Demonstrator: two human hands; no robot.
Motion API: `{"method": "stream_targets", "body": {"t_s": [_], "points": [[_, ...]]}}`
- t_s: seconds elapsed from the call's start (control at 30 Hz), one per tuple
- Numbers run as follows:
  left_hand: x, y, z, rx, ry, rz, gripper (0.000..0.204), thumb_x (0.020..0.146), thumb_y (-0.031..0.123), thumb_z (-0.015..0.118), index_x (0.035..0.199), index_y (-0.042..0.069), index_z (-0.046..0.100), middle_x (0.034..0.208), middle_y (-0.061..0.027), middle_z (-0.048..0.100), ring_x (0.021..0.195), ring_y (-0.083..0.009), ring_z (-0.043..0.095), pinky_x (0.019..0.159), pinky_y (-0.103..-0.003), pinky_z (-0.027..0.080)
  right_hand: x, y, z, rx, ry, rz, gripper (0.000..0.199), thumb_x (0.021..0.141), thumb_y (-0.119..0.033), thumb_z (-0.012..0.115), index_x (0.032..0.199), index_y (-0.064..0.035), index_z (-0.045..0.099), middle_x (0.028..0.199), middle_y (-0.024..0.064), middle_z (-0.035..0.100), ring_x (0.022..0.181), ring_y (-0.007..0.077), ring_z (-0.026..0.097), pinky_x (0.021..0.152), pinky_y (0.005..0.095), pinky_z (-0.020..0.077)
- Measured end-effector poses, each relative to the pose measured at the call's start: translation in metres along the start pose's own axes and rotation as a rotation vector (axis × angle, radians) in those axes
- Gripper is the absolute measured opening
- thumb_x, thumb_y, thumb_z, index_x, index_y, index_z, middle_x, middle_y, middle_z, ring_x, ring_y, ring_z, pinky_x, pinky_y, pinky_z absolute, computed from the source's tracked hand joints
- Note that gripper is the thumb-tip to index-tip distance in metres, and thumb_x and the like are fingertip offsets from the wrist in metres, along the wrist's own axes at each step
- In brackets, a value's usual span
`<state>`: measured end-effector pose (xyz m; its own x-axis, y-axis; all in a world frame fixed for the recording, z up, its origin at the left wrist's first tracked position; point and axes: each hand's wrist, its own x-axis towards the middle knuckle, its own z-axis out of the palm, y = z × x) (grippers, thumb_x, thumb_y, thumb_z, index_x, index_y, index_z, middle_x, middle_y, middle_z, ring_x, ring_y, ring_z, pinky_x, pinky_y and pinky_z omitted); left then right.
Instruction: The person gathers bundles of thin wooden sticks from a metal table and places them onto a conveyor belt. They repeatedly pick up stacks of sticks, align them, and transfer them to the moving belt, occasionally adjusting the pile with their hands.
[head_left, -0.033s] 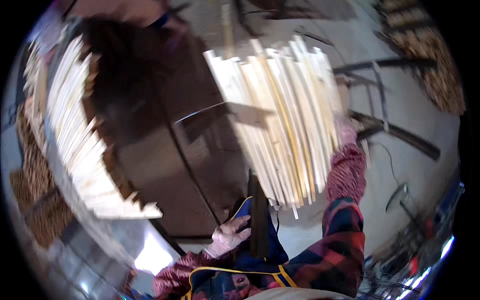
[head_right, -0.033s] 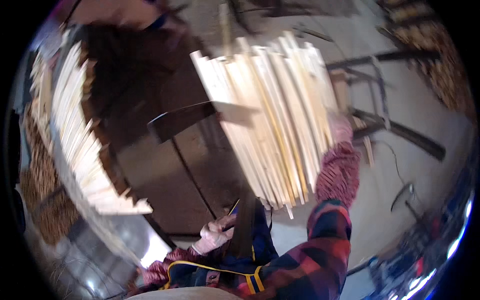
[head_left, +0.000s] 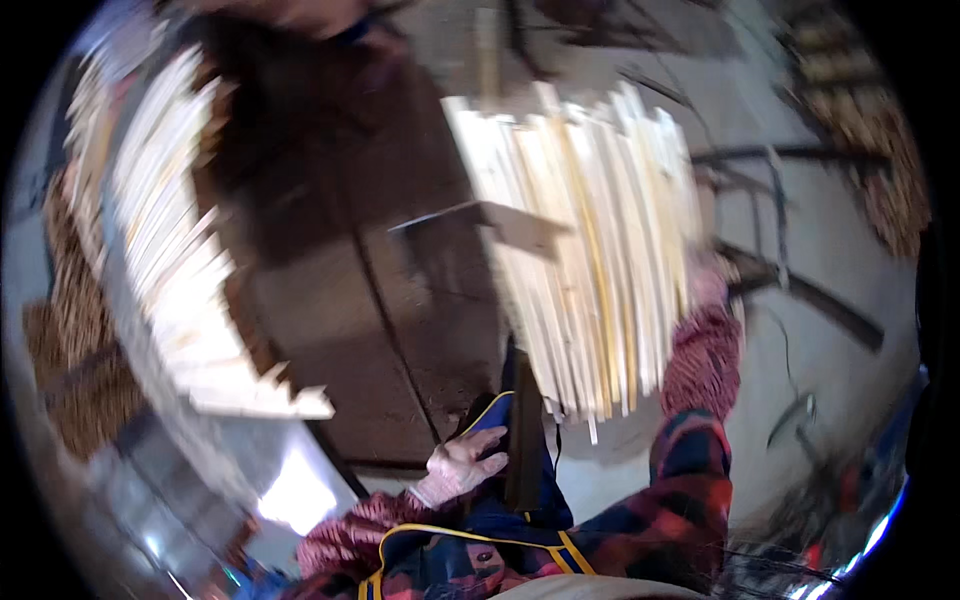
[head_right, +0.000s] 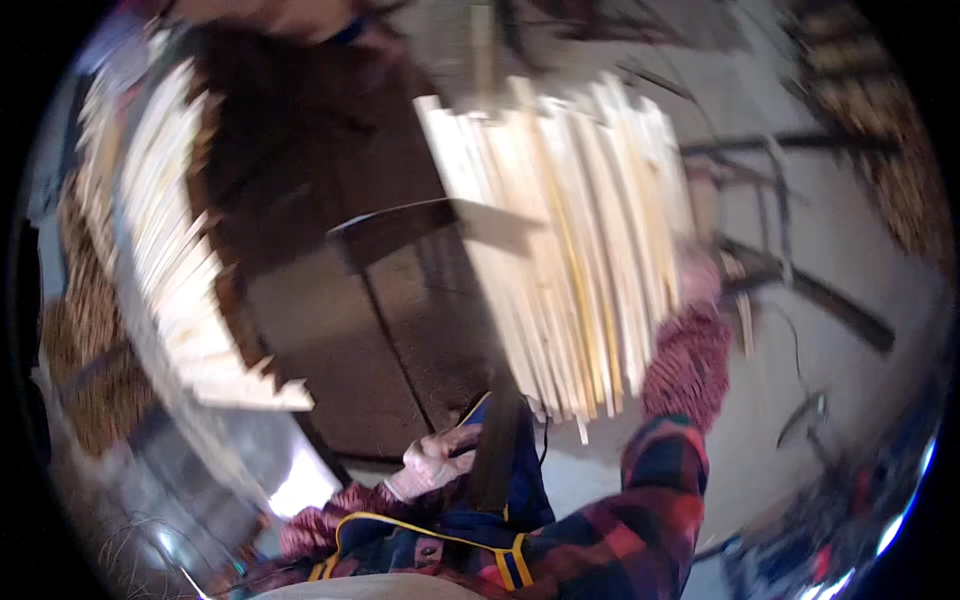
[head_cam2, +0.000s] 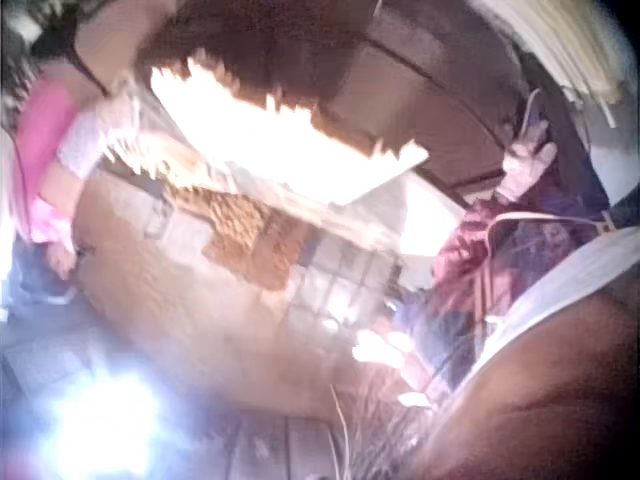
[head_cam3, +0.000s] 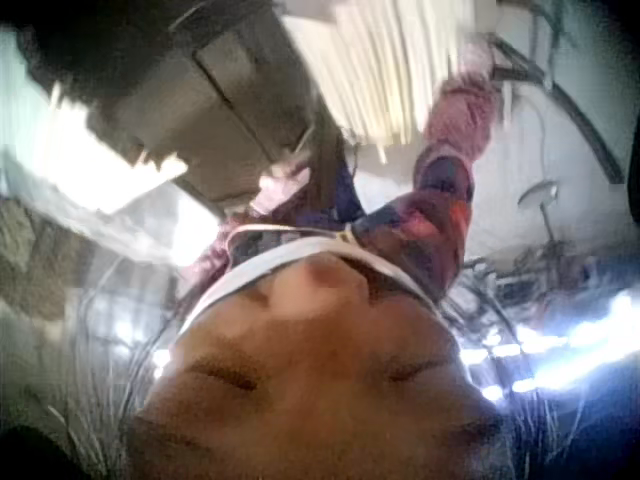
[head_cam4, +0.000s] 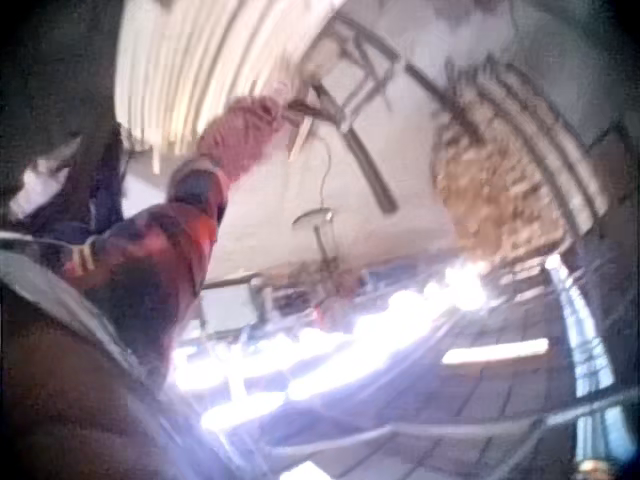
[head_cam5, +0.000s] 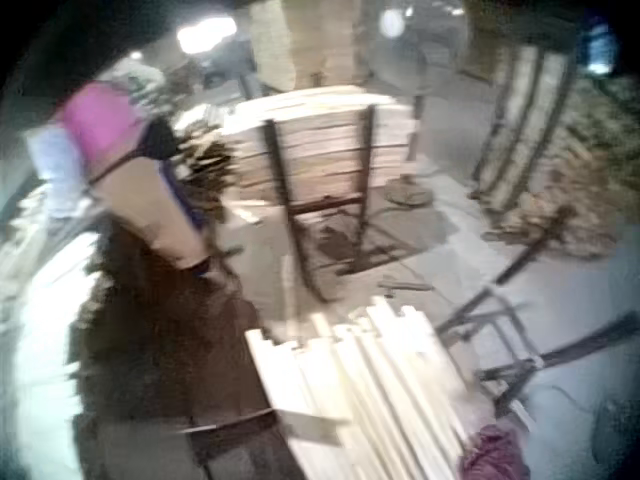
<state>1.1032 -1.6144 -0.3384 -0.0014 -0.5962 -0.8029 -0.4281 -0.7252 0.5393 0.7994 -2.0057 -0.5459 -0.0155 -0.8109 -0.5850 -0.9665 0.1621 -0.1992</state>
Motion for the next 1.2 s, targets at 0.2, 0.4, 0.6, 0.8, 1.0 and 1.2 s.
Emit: {"method": "stream_targets", "body": {"t_s": [0.2, 0.4, 0.6, 0.8, 1.0, 1.2], "points": [[-0.048, 0.024, -0.047, -0.139, 0.329, 0.109, 0.048, 0.09, 0.031, 0.063, 0.132, 0.009, 0.055, 0.117, -0.0149, 0.065, 0.11, -0.0289, 0.063, 0.095, -0.035, 0.049, -0.098, -0.145, -0.075, 0.401, 0.224, -0.249, 0.048, 0.096, -0.033, 0.049, 0.13, 0.0002, 0.054, 0.124, 0.0223, 0.06, 0.111, 0.0297, 0.058, 0.094, 0.0375, 0.0469], [-0.115, -0.001, -0.084, -0.61, 0.821, 0.047, 0.036, 0.089, 0.022, 0.065, 0.122, 0.008, 0.063, 0.115, -0.0124, 0.067, 0.109, -0.0238, 0.063, 0.095, -0.032, 0.048, -0.245, -0.322, -0.118, 0.854, 0.195, -0.93, 0.03, 0.095, -0.017, 0.062, 0.118, 0.0003, 0.065, 0.109, 0.0159, 0.07, 0.088, 0.0172, 0.07, 0.076, 0.0256, 0.057], [-0.17, -0.123, -0.109, -0.484, 1.379, -0.339, 0.065, 0.085, 0.03, 0.069, 0.14, 0.006, 0.045, 0.13, -0.0182, 0.056, 0.119, -0.032, 0.055, 0.102, -0.038, 0.043, -0.339, -0.485, -0.048, 0.72, -0.118, -1.121, 0.041, 0.09, -0.016, 0.069, 0.126, 0.0013, 0.059, 0.114, 0.0118, 0.065, 0.103, 0.0171, 0.062, 0.093, 0.0296, 0.0491], [-0.143, -0.189, -0.197, -0.71, 1.344, -0.706, 0.091, 0.084, 0.057, 0.057, 0.151, 0.006, 0.023, 0.146, -0.0256, 0.036, 0.139, -0.0417, 0.026, 0.115, -0.048, 0.022, -0.331, -0.573, 0.005, 0.48, -0.034, -0.905, 0.068, 0.09, -0.038, 0.065, 0.139, 0.0036, 0.043, 0.127, 0.0193, 0.059, 0.113, 0.0268, 0.059, 0.098, 0.0342, 0.0448], [-0.119, -0.195, -0.252, -1.612, 1.621, -0.295, 0.09, 0.087, 0.035, 0.066, 0.151, 0.002, 0.012, 0.149, -0.0292, 0.029, 0.133, -0.0425, 0.035, 0.112, -0.045, 0.028, -0.255, -0.692, 0.015, 0.375, 0.146, -0.567, 0.077, 0.082, -0.057, 0.068, 0.123, 0.0066, 0.05, 0.122, 0.0199, 0.061, 0.097, 0.0275, 0.063, 0.088, 0.0412, 0.0485], [-0.124, -0.224, -0.246, -1.143, 1.601, -0.324, 0.092, 0.085, 0.033, 0.069, 0.15, -0.004, 0.016, 0.149, -0.0288, 0.029, 0.133, -0.0411, 0.036, 0.112, -0.041, 0.029, -0.21, -0.751, 0.049, 0.888, -0.083, -0.291, 0.097, 0.075, -0.062, 0.072, 0.136, 0.0075, 0.041, 0.129, 0.0225, 0.054, 0.107, 0.0343, 0.057, 0.083, 0.0437, 0.0532]]}}
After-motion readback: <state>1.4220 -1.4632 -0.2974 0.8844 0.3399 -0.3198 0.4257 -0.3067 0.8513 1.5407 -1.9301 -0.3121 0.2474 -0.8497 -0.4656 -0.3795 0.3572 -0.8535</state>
